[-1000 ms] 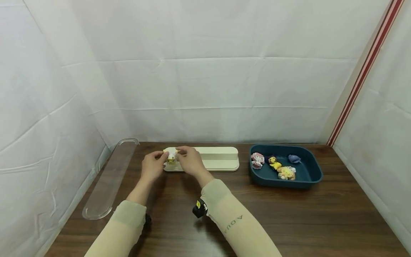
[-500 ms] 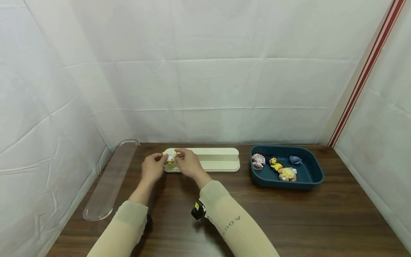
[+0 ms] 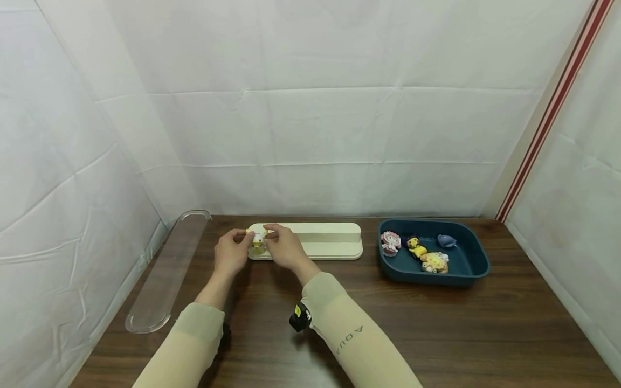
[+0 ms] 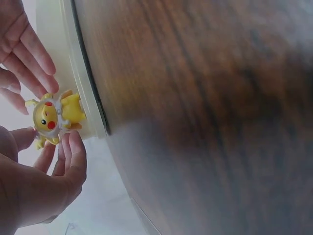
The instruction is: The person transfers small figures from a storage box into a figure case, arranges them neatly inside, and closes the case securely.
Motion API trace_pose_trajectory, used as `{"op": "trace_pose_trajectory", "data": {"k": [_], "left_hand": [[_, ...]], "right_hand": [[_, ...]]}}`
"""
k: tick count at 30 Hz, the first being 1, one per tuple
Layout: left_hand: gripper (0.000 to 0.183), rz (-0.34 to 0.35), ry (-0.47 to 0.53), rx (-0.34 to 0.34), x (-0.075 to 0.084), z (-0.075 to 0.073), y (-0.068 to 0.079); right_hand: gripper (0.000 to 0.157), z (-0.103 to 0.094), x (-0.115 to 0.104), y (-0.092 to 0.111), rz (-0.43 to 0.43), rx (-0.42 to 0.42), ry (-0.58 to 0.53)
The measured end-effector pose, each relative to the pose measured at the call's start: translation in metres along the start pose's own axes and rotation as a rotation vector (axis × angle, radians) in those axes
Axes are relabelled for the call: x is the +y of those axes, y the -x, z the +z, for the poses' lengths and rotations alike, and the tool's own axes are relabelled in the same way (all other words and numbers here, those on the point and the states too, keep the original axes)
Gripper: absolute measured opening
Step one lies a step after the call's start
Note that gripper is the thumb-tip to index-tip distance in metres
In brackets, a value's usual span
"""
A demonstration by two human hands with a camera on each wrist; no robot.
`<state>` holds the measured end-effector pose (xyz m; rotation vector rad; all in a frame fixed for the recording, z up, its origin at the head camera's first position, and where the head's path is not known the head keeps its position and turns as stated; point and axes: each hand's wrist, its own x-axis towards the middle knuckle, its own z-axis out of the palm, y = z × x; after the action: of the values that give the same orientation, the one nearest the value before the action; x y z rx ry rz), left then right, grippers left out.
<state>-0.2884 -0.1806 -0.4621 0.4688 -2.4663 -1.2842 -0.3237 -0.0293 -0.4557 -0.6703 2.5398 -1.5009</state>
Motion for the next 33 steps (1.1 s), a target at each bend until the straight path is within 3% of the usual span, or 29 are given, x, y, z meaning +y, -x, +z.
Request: {"op": "trace_pose_trajectory", "data": {"k": [10, 18, 33], "left_hand": [[0.040, 0.014, -0.016, -0.015, 0.005, -0.002, 0.003], [0.043, 0.033, -0.057, 0.029, 0.014, -0.006, 0.006], [0.036, 0.223, -0.217, 0.152, 0.054, 0.009, 0.026]], "right_hand": [[0.043, -0.004, -0.001, 0.004, -0.007, 0.004, -0.005], [0.038, -0.011, -0.002, 0.008, 0.014, 0.010, -0.004], [0.031, -0.044, 0.000, 0.028, 0.025, 0.068, 0.026]]}}
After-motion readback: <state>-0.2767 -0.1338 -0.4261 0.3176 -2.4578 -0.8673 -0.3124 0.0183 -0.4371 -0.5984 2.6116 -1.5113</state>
